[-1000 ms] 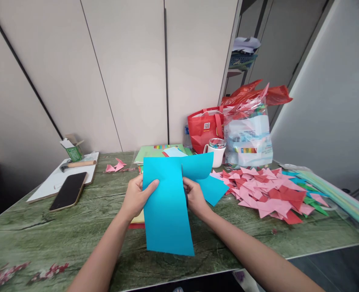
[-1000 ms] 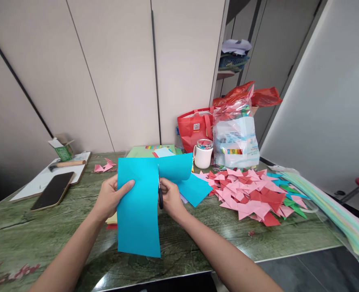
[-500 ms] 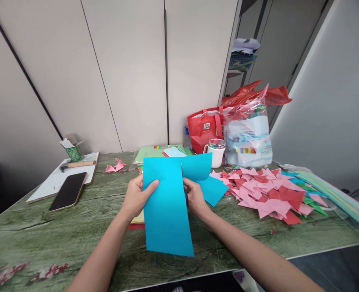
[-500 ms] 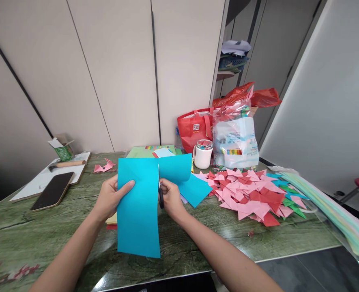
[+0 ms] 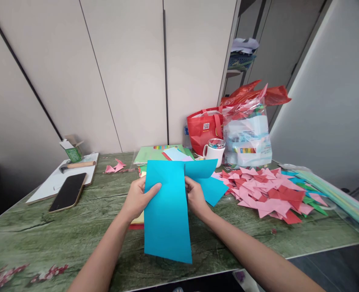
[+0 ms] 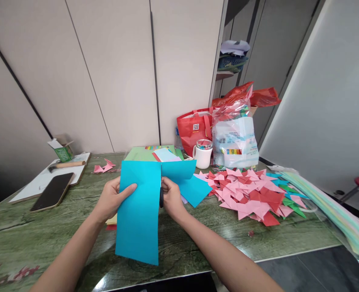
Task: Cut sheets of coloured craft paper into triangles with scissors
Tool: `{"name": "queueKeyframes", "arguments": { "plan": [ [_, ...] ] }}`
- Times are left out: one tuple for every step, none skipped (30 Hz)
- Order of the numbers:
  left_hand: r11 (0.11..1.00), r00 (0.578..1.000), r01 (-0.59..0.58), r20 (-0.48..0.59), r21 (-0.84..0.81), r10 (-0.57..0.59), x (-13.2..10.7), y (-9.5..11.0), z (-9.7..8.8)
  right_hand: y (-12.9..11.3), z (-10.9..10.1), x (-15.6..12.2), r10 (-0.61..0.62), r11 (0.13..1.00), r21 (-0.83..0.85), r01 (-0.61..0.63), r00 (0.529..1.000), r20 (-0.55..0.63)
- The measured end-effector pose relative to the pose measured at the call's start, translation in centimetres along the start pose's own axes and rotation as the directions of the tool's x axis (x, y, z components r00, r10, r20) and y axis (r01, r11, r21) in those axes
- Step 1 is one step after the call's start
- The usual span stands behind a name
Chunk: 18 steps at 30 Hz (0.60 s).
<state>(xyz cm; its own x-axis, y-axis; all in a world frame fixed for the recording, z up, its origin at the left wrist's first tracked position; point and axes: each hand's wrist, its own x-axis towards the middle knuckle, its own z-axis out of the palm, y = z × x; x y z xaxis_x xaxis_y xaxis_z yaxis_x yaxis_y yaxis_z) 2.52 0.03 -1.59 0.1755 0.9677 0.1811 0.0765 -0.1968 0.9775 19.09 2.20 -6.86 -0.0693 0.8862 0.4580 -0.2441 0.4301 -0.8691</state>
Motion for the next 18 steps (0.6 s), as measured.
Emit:
{"name": "queueKeyframes", "arguments": {
  "plan": [
    [1.000,1.000,0.010,0.008,0.013,-0.011,-0.03,0.07,0.04,0.01,-0.05,0.03,-0.003,1.000,-0.003,0.003,1.000,0.001],
    [1.000,1.000,0.017,0.012,0.023,-0.017,-0.05,0.13,0.07,0.01,-0.09,0.05,-0.006,1.000,-0.007,0.006,1.000,0.000],
    [0.999,1.000,0.018,0.013,0.031,-0.019,-0.06,0.17,0.11,0.01,-0.11,0.05,-0.009,1.000,-0.009,0.009,1.000,-0.002],
    [0.999,1.000,0.017,0.010,0.036,-0.017,-0.06,0.19,0.13,0.01,-0.12,0.05,-0.011,1.000,-0.010,0.011,1.000,-0.005],
    [0.999,1.000,0.014,0.006,0.038,-0.014,-0.06,0.19,0.15,0.03,-0.12,0.04,-0.011,1.000,-0.008,0.011,1.000,-0.008],
    [0.999,1.000,0.010,0.001,0.037,-0.010,-0.05,0.16,0.16,0.07,-0.11,0.03,-0.009,1.000,-0.004,0.009,1.000,-0.011],
    [0.999,1.000,0.006,-0.003,0.034,-0.006,-0.04,0.12,0.16,0.12,-0.11,0.03,-0.006,1.000,0.001,0.006,1.000,-0.015],
    [1.000,1.000,0.002,-0.004,0.030,-0.002,-0.03,0.07,0.15,0.19,-0.10,0.02,-0.002,1.000,0.005,0.002,1.000,-0.019],
    [1.000,1.000,0.000,-0.004,0.025,0.000,-0.02,0.03,0.14,0.27,-0.10,0.02,0.001,1.000,0.009,-0.001,1.000,-0.022],
    [1.000,1.000,-0.003,-0.004,0.021,0.003,-0.02,-0.01,0.13,0.35,-0.10,0.02,0.005,1.000,0.015,-0.004,1.000,-0.024],
    [1.000,1.000,-0.004,-0.005,0.017,0.004,-0.01,-0.04,0.12,0.42,-0.11,0.03,0.008,1.000,0.023,-0.007,1.000,-0.024],
    [1.000,1.000,-0.006,-0.006,0.013,0.006,-0.01,-0.06,0.12,0.47,-0.12,0.04,0.010,0.999,0.030,-0.009,1.000,-0.022],
    [1.000,1.000,-0.007,-0.008,0.010,0.007,0.00,-0.07,0.11,0.51,-0.13,0.05,0.013,0.999,0.038,-0.012,1.000,-0.018],
    [1.000,1.000,-0.009,-0.008,0.007,0.009,0.00,-0.08,0.10,0.53,-0.13,0.07,0.016,0.999,0.044,-0.015,1.000,-0.014],
    [1.000,1.000,-0.011,-0.010,0.005,0.011,0.00,-0.09,0.09,0.52,-0.14,0.08,0.019,0.999,0.047,-0.019,1.000,-0.012],
    [1.000,1.000,-0.014,-0.011,0.006,0.014,0.01,-0.10,0.08,0.50,-0.14,0.09,0.021,0.999,0.047,-0.021,1.000,-0.013],
    [1.000,1.000,-0.014,-0.010,0.007,0.014,0.01,-0.10,0.06,0.47,-0.14,0.10,0.021,0.999,0.045,-0.020,1.000,-0.014],
    [1.000,1.000,-0.014,-0.009,0.009,0.014,0.01,-0.10,0.05,0.43,-0.14,0.10,0.019,0.999,0.043,-0.019,1.000,-0.015]
  ]
}}
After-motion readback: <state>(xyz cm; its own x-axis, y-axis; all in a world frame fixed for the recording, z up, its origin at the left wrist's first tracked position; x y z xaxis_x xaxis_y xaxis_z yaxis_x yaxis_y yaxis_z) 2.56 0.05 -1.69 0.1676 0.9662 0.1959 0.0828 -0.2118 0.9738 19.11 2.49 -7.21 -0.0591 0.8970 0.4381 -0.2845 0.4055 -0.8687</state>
